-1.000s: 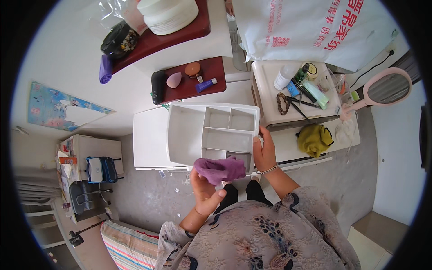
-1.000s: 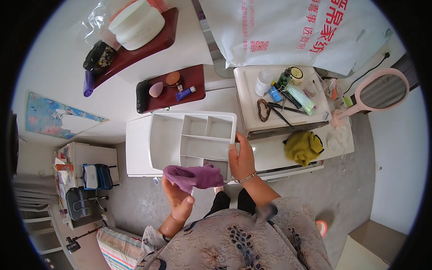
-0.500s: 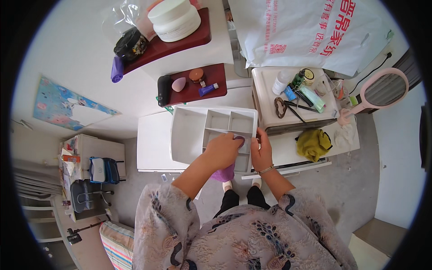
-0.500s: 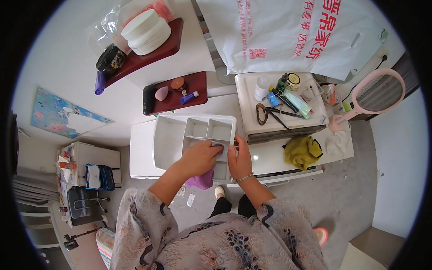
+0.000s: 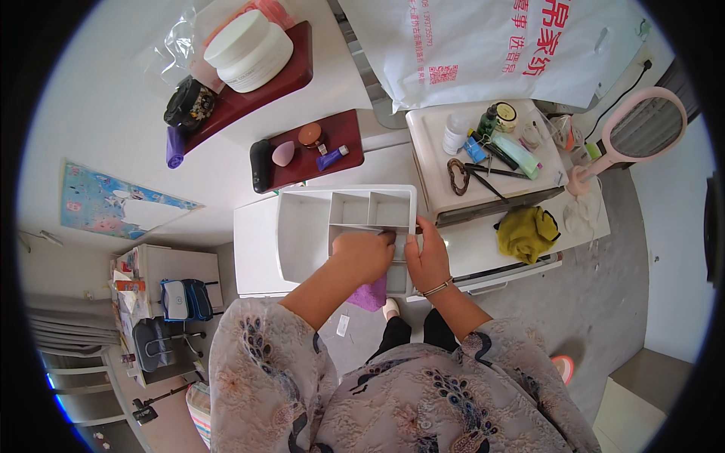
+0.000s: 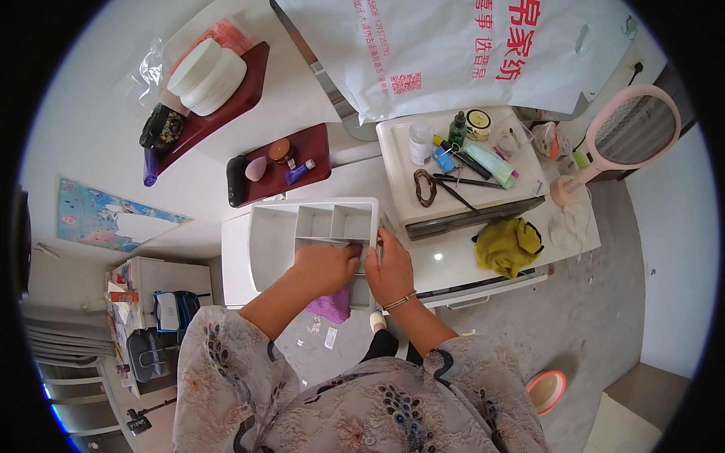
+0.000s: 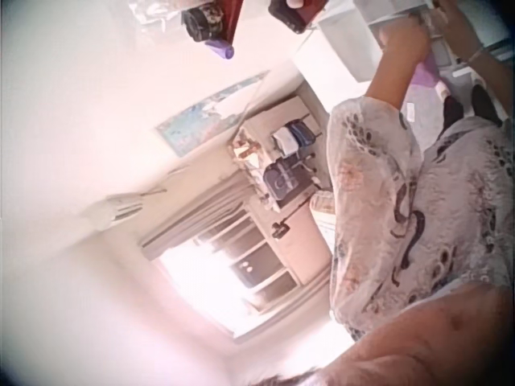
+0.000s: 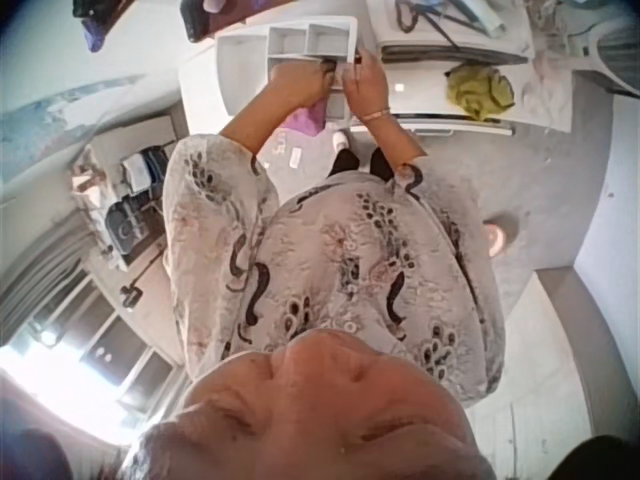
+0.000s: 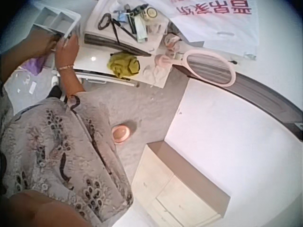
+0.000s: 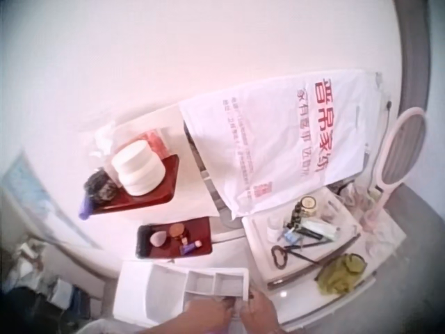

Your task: The person cleans a white plastic compartmentalized organizer with a purple cloth. They then pick up various cosmetic items, including bottles, tubes, and a compact, from a nearby surface and place them into the organizer's compartments. The person handles each item individually, wiping some with the cloth before arranging them.

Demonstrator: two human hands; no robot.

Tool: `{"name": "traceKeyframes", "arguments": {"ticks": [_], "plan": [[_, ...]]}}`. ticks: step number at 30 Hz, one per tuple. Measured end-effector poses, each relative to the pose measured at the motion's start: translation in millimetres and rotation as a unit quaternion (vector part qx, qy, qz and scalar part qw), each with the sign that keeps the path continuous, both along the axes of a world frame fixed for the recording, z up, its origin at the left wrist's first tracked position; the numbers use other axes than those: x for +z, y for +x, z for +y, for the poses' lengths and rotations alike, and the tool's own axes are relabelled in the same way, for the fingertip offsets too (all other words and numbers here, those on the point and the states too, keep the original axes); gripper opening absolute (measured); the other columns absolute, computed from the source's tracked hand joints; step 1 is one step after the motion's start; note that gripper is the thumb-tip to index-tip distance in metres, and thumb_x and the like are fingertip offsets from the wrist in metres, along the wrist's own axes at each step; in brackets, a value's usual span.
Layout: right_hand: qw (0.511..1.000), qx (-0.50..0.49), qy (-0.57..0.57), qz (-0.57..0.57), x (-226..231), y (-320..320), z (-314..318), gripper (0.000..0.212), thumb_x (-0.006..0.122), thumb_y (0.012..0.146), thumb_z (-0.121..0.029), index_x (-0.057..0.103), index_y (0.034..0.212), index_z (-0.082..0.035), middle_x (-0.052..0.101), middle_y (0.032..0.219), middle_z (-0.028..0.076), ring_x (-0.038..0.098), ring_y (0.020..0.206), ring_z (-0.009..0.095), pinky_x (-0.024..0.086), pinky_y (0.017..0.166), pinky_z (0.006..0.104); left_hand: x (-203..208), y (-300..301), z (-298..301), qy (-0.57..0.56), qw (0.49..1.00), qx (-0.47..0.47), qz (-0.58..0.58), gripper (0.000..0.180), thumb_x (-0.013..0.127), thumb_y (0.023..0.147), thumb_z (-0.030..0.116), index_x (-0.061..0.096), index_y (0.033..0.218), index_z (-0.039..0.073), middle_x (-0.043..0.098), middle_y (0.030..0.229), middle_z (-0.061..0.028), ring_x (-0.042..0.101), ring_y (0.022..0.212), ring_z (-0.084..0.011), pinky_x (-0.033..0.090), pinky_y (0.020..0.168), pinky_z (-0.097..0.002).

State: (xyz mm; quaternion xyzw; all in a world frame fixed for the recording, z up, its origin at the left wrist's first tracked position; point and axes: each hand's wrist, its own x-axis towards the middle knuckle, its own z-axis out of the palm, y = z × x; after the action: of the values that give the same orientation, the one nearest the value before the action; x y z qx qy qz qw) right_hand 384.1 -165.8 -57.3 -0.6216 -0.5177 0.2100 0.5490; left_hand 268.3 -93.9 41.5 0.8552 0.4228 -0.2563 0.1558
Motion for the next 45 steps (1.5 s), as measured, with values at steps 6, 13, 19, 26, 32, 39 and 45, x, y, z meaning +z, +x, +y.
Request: {"name": "traceKeyframes", "arguments": {"ticks": [6,13,19,26,32,39,45], "plan": [[1.000,-0.014,0.001,-0.016,2,-5,1,0.037,0.054,0.081,-0.010,0.048,0.114,0.006,0.060,0.097,0.024,0.059,0.089,0.040,0.047,0.078,0.0453,-6,-27,15,0.036,0.997,0.032,0.067,0.036,0.039,0.089,0.035,0.061,0.109,0.015,0.067,0.095,-0.0113,0.065,0.087,-0.0290,0.050,0.075,-0.0449],[1.000,-0.001,-0.004,-0.007,7,3,-3,0.037,0.054,0.081,-0.011,0.048,0.113,0.006,0.060,0.096,0.024,0.059,0.086,0.040,0.048,0.077,0.0451,45,-59,-29,0.036,0.985,0.091,-0.142,0.040,0.047,0.088,0.030,0.056,0.122,0.012,0.066,0.091,-0.0150,0.064,0.083,-0.0331,0.051,0.071,-0.0410],[1.000,0.005,-0.006,0.011,8,-9,-6,0.037,0.051,0.084,-0.012,0.048,0.116,0.006,0.060,0.098,0.023,0.059,0.088,0.037,0.047,0.078,0.0428,66,-136,-89,0.050,0.914,0.213,-0.343,0.046,0.064,0.082,0.018,0.054,0.125,0.006,0.065,0.090,-0.0175,0.064,0.080,-0.0306,0.050,0.072,-0.0344],[1.000,-0.002,-0.019,0.009,9,-29,-14,0.037,0.050,0.086,-0.014,0.046,0.118,0.004,0.058,0.102,0.020,0.058,0.090,0.033,0.046,0.079,0.0408,79,-251,-147,-0.114,0.722,0.410,-0.545,0.041,0.066,0.077,0.004,0.059,0.116,-0.004,0.065,0.108,-0.0130,0.061,0.094,-0.0165,0.047,0.082,-0.0273],[0.999,0.018,-0.042,0.018,4,-41,-25,0.036,0.050,0.087,-0.011,0.045,0.120,0.003,0.057,0.100,0.018,0.056,0.087,0.029,0.046,0.078,0.0382,24,-232,-175,-0.142,0.717,0.494,-0.471,0.024,0.052,0.089,0.000,0.061,0.110,-0.003,0.068,0.088,-0.0043,0.061,0.079,-0.0113,0.048,0.070,-0.0215],[0.998,0.024,-0.014,0.053,0,-49,-28,0.036,0.048,0.088,-0.013,0.045,0.120,0.003,0.056,0.102,0.018,0.055,0.089,0.028,0.045,0.079,0.0363,40,-175,-140,-0.130,0.559,0.505,-0.644,0.031,0.047,0.093,0.008,0.054,0.121,-0.004,0.061,0.110,-0.0115,0.058,0.100,-0.0163,0.047,0.086,-0.0277],[0.999,0.016,-0.026,0.041,0,-23,-28,0.037,0.049,0.088,-0.013,0.045,0.120,0.004,0.055,0.106,0.020,0.055,0.091,0.031,0.045,0.081,0.0375,34,-89,-100,-0.361,0.280,0.552,-0.698,0.028,0.043,0.092,0.009,0.049,0.116,-0.005,0.056,0.110,-0.0162,0.056,0.101,-0.0256,0.045,0.091,-0.0394]]}}
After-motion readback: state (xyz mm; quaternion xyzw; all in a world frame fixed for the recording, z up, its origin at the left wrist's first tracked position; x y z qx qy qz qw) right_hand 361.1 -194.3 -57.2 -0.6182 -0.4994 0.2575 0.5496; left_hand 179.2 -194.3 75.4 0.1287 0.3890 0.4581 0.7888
